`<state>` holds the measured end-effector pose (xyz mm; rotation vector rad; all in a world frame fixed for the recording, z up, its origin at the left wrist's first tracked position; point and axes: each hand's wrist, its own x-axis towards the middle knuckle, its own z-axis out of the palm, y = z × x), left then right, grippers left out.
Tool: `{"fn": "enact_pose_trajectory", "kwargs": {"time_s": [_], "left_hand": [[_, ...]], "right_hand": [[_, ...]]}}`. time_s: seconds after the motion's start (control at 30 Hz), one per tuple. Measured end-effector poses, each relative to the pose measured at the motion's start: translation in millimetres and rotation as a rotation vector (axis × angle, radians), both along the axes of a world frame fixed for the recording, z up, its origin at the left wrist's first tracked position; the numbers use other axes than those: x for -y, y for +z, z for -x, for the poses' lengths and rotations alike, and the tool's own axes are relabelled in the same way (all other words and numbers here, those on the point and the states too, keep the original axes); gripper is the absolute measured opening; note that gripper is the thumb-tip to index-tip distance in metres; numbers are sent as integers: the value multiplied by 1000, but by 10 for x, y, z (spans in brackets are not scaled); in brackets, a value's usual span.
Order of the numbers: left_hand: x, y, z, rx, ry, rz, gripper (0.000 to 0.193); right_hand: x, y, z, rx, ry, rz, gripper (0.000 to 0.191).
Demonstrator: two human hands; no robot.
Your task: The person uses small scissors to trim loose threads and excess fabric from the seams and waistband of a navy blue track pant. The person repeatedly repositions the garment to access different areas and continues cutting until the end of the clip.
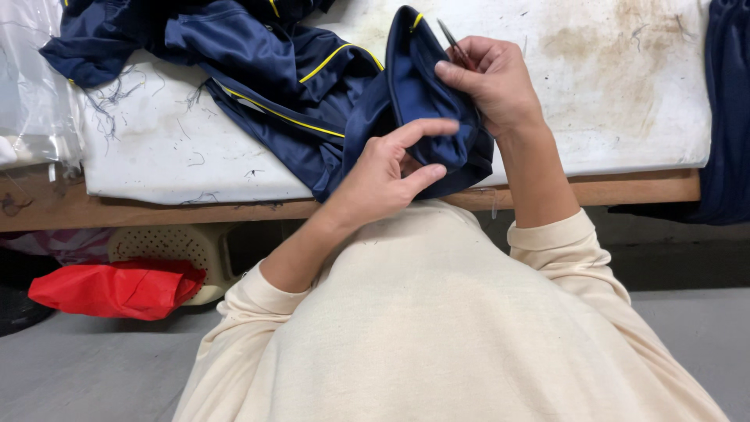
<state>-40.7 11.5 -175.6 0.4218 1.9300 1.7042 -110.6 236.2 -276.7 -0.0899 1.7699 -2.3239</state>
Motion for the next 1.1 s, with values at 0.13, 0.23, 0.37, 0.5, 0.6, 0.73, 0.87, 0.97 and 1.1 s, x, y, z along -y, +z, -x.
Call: {"fn": "enact_pose_trajectory", "kwargs": {"time_s": [0.13, 0.23, 0.37, 0.5, 0.6, 0.73, 0.87, 0.97, 1.1], "left_hand": [[180, 86, 216, -214, 69, 313, 72], [165, -108, 425, -439, 255, 129, 65], [156, -395, 601, -91, 213, -387, 35], [220, -449, 574, 352, 63, -639, 29], [216, -388, 519, 361, 58, -668, 32], [170, -317, 495, 349, 87, -659, 31], [137, -299, 460, 289, 121, -592, 28], [114, -297, 415, 341, 151, -634, 25], [81, -285, 383, 397, 143, -654, 24]], "right_hand": [[-36, 199, -99, 131, 76, 233, 18], [-64, 288, -197, 145, 162, 322, 14], [-158, 297, -253, 219, 105, 506, 12], [-279, 240, -276, 235, 55, 482, 13], [-309, 214, -290, 213, 33, 437, 13], [-206, 310, -307, 117, -26, 294, 14], [8, 581, -400, -416, -362, -507, 18], [88, 826, -511, -815, -341, -705, 20], [180, 956, -524, -1029, -194, -684, 15]]}}
